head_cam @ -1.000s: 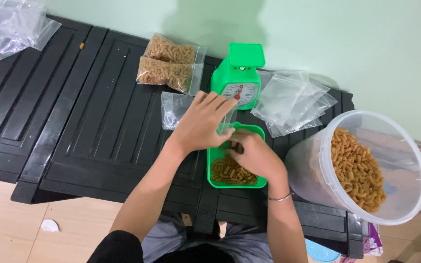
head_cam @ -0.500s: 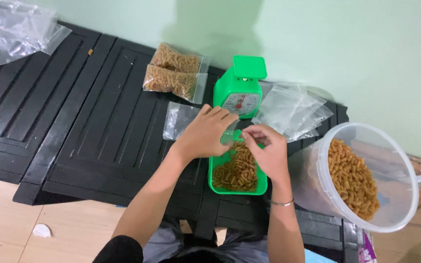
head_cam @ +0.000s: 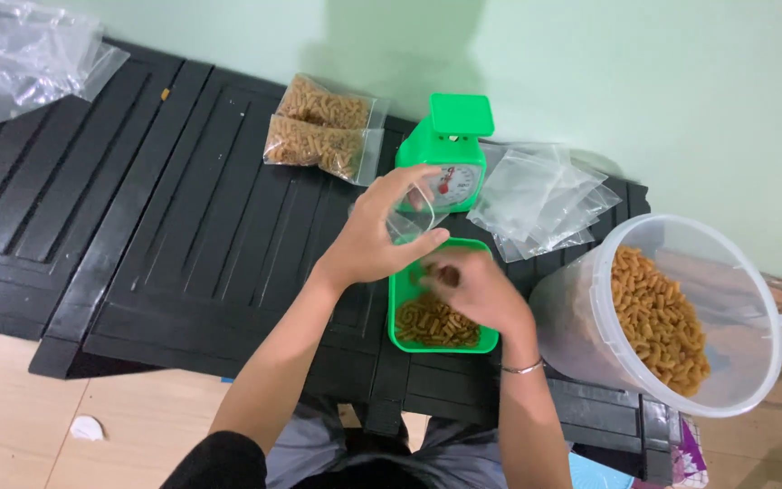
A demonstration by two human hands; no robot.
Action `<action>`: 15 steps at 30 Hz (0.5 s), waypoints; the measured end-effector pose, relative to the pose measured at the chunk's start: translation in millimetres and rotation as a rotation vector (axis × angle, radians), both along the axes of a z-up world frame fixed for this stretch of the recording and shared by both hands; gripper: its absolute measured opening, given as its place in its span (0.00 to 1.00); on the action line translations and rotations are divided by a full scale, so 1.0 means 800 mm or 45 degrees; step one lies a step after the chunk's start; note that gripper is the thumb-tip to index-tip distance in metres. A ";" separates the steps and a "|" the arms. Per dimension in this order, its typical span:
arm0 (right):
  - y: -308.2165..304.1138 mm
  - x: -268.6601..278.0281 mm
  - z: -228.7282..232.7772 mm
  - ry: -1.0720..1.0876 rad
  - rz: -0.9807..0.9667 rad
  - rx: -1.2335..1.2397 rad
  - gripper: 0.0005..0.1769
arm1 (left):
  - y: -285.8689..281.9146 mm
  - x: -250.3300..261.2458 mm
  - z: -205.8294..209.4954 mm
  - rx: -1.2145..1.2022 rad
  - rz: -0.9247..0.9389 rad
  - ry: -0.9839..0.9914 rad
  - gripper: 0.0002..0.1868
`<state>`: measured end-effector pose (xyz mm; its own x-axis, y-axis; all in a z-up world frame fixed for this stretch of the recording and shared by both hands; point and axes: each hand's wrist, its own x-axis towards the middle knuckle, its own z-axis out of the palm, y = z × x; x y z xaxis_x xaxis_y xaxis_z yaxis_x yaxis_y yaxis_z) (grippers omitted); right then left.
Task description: Packaging snacks by scooping them into a tray, pouring them into plastic bags, and weighing them on a scale.
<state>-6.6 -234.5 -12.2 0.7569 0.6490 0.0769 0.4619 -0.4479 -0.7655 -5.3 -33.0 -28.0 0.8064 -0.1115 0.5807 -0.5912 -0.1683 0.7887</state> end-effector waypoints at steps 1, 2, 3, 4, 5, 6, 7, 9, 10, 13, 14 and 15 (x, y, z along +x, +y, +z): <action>0.002 0.000 -0.003 -0.007 -0.007 0.005 0.09 | 0.002 0.003 0.001 0.005 -0.007 -0.007 0.33; 0.004 -0.001 -0.007 0.071 -0.001 -0.060 0.10 | 0.002 0.004 0.000 0.145 0.097 -0.079 0.35; 0.006 -0.002 -0.012 0.149 0.005 -0.125 0.11 | 0.003 0.006 -0.001 0.285 0.201 -0.151 0.37; 0.007 -0.001 -0.012 0.151 0.005 -0.128 0.11 | 0.003 0.009 -0.007 0.283 0.202 -0.149 0.37; 0.009 0.000 -0.012 0.158 0.003 -0.169 0.10 | 0.003 0.012 -0.012 0.503 0.253 -0.230 0.37; 0.012 0.003 -0.012 0.162 0.010 -0.212 0.09 | 0.004 0.015 -0.018 0.724 0.312 -0.310 0.37; 0.008 0.004 -0.016 0.161 0.019 -0.217 0.09 | 0.004 0.015 -0.020 0.721 0.322 -0.307 0.37; 0.002 0.010 -0.023 -0.026 -0.017 -0.242 0.07 | 0.007 0.015 -0.024 0.828 0.176 -0.151 0.34; -0.003 0.013 -0.025 -0.029 -0.011 -0.243 0.07 | 0.008 0.015 -0.023 0.827 0.183 -0.150 0.34; -0.019 0.020 -0.030 -0.210 -0.270 -0.057 0.09 | 0.008 0.012 -0.018 0.899 0.093 -0.029 0.34; -0.021 0.019 -0.031 -0.190 -0.315 0.086 0.09 | 0.007 0.010 -0.013 0.930 0.088 -0.025 0.34; -0.024 0.019 -0.032 -0.170 -0.360 0.229 0.09 | 0.006 0.009 -0.009 0.961 0.082 -0.020 0.34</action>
